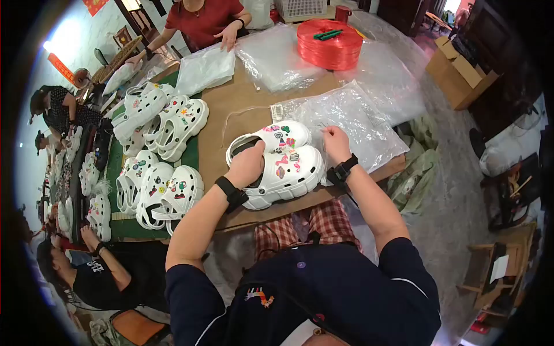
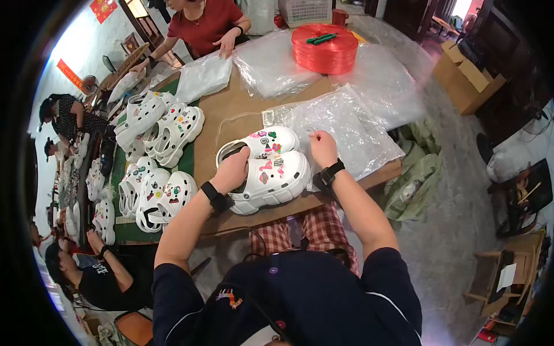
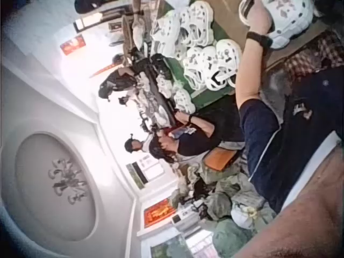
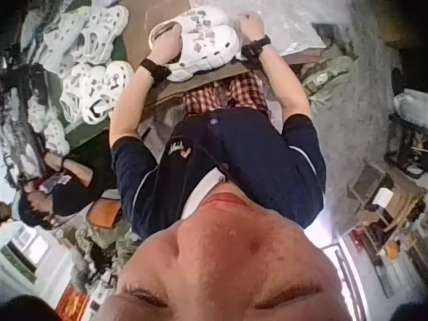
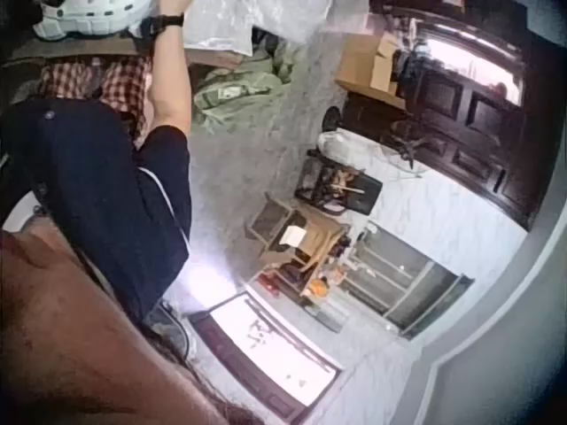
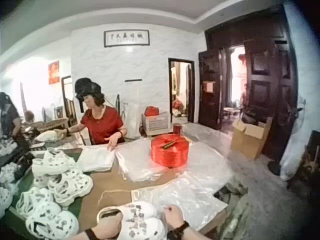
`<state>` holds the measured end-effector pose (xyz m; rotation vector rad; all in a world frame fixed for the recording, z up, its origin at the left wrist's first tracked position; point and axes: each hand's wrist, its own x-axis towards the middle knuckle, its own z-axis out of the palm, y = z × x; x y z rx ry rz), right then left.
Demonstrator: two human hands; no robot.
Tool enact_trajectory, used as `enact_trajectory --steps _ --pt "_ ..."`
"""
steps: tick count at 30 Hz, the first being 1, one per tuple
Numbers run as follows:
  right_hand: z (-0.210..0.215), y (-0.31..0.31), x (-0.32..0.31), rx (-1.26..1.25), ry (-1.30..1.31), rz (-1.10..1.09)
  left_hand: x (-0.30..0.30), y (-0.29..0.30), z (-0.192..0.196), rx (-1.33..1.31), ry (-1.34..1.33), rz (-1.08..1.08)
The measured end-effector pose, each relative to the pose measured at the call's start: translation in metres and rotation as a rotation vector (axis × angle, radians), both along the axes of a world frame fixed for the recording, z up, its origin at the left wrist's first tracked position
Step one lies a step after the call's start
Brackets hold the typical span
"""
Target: Packaging finished shoes into plastic bags and preparing them for shipping in a workshop setting.
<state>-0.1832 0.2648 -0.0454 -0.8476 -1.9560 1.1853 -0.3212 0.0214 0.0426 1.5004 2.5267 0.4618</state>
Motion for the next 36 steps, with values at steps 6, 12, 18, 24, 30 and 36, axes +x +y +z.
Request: enact_trajectory --steps 6,12,18,24,30,36 --pt "0.038 0.001 -0.016 -0.255 -0.425 0.354 0.012 -0.007 0.007 -0.038 0.031 -0.011" --pt "0.038 -0.002 -0.03 0.1 -0.161 0.149 0.023 -0.002 0.006 0.012 0.018 -0.066" --pt "0.086 -0.039 -0.006 0.34 -0.159 0.528 0.005 -0.012 0.001 0.055 0.089 0.122" --pt "0.107 -0.065 0.014 0.32 -0.087 0.456 0.001 0.0 0.033 0.105 0.109 0.236" --pt "0.123 -0.112 -0.009 0.549 -0.057 0.386 0.025 0.03 0.03 0.21 0.117 0.251" --pt "0.145 -0.101 -0.012 0.538 -0.476 0.194 0.035 0.024 0.017 0.231 0.239 0.103"
